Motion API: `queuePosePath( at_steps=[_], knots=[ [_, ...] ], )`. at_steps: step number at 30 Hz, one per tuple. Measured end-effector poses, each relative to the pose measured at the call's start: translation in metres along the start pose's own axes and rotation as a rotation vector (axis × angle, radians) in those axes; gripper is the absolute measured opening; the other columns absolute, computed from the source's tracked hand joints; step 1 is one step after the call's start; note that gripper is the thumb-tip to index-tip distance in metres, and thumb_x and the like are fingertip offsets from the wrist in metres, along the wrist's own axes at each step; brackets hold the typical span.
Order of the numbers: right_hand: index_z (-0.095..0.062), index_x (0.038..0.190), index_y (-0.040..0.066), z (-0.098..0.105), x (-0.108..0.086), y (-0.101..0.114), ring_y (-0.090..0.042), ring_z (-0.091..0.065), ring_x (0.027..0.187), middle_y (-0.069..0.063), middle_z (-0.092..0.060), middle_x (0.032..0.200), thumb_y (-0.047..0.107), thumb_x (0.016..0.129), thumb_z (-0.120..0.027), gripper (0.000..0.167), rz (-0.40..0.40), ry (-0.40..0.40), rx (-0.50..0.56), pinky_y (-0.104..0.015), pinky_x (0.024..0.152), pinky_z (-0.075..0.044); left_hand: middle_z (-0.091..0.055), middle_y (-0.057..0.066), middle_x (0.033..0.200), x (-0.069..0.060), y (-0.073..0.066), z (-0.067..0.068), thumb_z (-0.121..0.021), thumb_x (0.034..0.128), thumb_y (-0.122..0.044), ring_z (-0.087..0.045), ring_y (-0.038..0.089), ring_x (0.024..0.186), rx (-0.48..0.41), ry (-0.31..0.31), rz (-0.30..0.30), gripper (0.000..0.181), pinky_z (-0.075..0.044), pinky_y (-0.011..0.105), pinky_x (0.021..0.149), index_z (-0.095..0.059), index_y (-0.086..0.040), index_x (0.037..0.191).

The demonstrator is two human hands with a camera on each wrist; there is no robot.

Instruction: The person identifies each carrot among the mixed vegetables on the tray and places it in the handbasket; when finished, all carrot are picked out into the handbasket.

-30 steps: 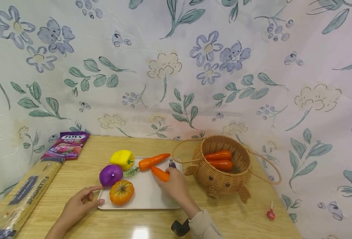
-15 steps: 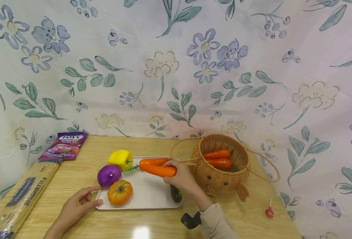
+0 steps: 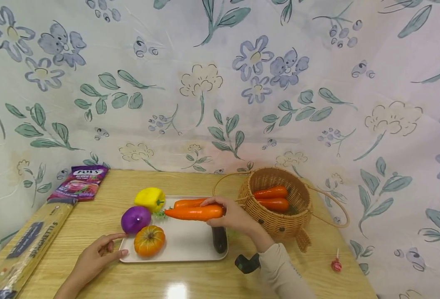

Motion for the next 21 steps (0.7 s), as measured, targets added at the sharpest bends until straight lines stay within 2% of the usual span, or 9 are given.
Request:
queuePosePath(
  at_steps=[6, 11, 18, 21],
  knots=[
    [-0.061, 0.125, 0.004, 0.008, -0.001, 0.014, -0.025, -0.055, 0.097, -0.019, -0.056, 0.127, 0.001, 0.084, -0.073, 0.043, 0.056, 0.049, -0.027, -0.034, 0.083, -0.049, -0.047, -0.004, 0.083, 0.0, -0.001, 0.0, -0.082, 0.0802, -0.037, -0.036, 0.005, 0.065, 0.0, 0.003, -0.001, 0.043, -0.027, 0.026, 0.061, -0.07, -0.021, 0.118],
    [-0.062, 0.127, 0.006, 0.017, 0.0, 0.022, -0.026, -0.055, 0.099, -0.016, -0.057, 0.131, -0.001, 0.084, -0.073, 0.045, 0.05, 0.087, -0.04, -0.033, 0.083, -0.049, -0.047, -0.004, 0.083, 0.0, 0.0, 0.0, -0.082, 0.0804, -0.038, -0.037, 0.005, 0.065, 0.006, 0.009, -0.001, 0.042, -0.027, 0.026, 0.061, -0.07, -0.021, 0.118],
    [-0.061, 0.131, 0.009, 0.035, -0.004, 0.026, -0.028, -0.055, 0.091, -0.015, -0.058, 0.118, 0.006, 0.085, -0.075, 0.048, 0.02, 0.141, -0.1, -0.036, 0.071, -0.053, -0.048, -0.004, 0.083, 0.003, 0.002, -0.002, -0.081, 0.0809, -0.039, -0.037, 0.005, 0.066, 0.009, 0.016, 0.003, 0.043, -0.027, 0.026, 0.062, -0.07, -0.022, 0.118],
    [-0.061, 0.13, 0.009, 0.041, -0.005, 0.03, -0.029, -0.058, 0.092, -0.015, -0.058, 0.117, 0.008, 0.084, -0.076, 0.048, 0.02, 0.161, -0.101, -0.038, 0.072, -0.055, -0.047, -0.004, 0.084, 0.002, 0.003, -0.002, -0.081, 0.0813, -0.04, -0.037, 0.006, 0.066, 0.009, 0.022, 0.009, 0.043, -0.027, 0.026, 0.062, -0.07, -0.022, 0.119]
  ],
)
Point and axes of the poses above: each hand's wrist, its own x-axis towards the middle knuckle, its own z-axis out of the back of the hand, y = z × x, the point moved 10 cm from there along x, towards the middle knuckle
